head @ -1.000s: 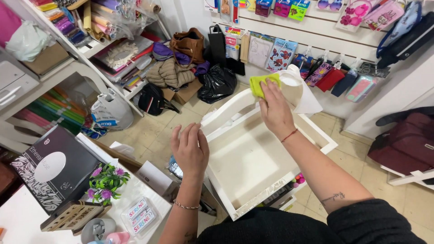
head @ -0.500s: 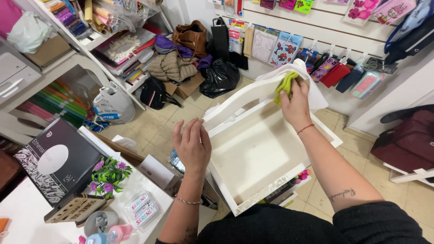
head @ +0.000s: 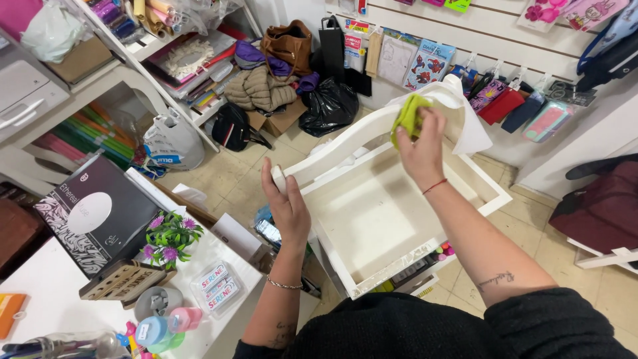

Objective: The person wipes the inside of a white wooden drawer with a green cloth. They then move to a counter, open a yellow box of blue pens, and wipe the pens individually with the cloth. The pens are handled one by one and placed back on the counter.

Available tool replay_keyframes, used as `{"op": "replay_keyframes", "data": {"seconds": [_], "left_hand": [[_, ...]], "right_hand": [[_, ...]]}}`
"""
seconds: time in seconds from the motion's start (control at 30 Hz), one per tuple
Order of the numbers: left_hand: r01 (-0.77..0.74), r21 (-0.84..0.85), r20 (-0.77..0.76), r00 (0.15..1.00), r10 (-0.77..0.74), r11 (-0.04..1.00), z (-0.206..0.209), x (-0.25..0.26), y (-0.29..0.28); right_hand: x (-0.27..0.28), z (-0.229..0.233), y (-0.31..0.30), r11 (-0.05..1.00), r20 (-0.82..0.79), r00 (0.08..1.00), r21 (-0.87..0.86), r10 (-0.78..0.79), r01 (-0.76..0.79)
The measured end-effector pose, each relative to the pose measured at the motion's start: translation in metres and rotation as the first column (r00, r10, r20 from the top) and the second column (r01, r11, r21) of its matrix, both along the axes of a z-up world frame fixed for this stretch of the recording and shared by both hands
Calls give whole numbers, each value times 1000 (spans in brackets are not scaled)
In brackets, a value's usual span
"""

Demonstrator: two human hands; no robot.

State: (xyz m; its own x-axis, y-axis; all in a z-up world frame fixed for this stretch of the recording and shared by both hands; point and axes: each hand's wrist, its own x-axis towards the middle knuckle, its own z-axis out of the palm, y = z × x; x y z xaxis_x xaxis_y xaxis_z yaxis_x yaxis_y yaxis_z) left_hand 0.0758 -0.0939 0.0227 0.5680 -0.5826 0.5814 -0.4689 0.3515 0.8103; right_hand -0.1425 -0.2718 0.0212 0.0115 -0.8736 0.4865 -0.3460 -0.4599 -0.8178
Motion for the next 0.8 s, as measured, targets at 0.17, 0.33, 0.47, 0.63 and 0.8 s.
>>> {"op": "replay_keyframes", "data": {"seconds": [0.17, 0.33, 0.47, 0.63, 0.8], "left_hand": [[169, 28, -197, 967, -160, 985, 7, 1, 16], [337, 7, -342, 885, -315, 941, -8, 4, 29], [389, -32, -290, 878, -381, 921, -10, -10, 43], [371, -75, -284, 882, -376, 926, 1, -23, 58], [299, -339, -713, 537, -451, 892, -28, -4, 63]], "right_hand": [[58, -1, 57, 945, -146, 972, -246, 183, -215], [102, -17, 87, 856, -390, 875, -304, 288, -417], [120, 10, 127, 805, -415, 781, -167, 467, -570], [139, 30, 138, 756, -501, 723, -187, 476, -627], [144, -4, 142, 701, -723, 680, -421, 124, -576]]}}
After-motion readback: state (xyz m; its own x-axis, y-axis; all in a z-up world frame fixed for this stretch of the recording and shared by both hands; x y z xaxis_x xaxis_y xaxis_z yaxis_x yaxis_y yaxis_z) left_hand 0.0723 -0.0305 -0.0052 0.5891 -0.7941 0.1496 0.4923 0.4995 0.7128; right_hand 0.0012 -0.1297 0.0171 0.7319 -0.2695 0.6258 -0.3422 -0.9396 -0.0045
